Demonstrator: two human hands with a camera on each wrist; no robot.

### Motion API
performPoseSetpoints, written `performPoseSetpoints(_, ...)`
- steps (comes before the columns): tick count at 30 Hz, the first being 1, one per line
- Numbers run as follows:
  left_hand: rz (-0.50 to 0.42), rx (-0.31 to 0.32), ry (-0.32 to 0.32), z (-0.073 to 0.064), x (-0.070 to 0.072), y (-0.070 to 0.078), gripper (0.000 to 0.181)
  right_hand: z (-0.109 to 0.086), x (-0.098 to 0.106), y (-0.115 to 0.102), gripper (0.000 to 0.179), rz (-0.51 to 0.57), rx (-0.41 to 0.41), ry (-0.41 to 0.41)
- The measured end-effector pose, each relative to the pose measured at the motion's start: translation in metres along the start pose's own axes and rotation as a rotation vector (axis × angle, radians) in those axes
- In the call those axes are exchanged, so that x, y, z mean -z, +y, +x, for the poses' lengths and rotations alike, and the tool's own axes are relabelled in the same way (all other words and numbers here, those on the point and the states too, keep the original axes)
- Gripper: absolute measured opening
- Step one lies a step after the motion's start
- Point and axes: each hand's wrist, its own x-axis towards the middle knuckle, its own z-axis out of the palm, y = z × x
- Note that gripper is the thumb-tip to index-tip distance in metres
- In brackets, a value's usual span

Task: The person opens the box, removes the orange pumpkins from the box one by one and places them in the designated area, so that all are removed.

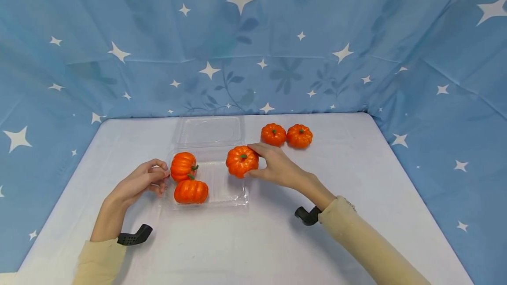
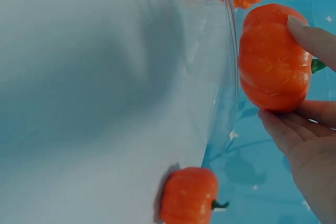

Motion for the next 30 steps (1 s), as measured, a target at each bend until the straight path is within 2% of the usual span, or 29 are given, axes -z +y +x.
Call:
performPoseSetpoints(6, 0.007, 0.001, 0.0, -0.001, 0.001, -0.001, 0.021, -0.008, 0.005, 0.01, 0.074, 0.007, -0.055, 0.017)
performPoseSetpoints(18, 0.011, 0.004, 0.007, -0.002, 0.001, 0.0, 0.022, -0.02, 0.011, 0.04, 0.067, 0.024, -0.091, 0.087)
performPoseSetpoints(30, 0.018, -0.007, -0.006, 0.0, 0.0, 0.001, 0.023, -0.026, 0.014, 0.071, 0.073, 0.016, -0.236, 0.08)
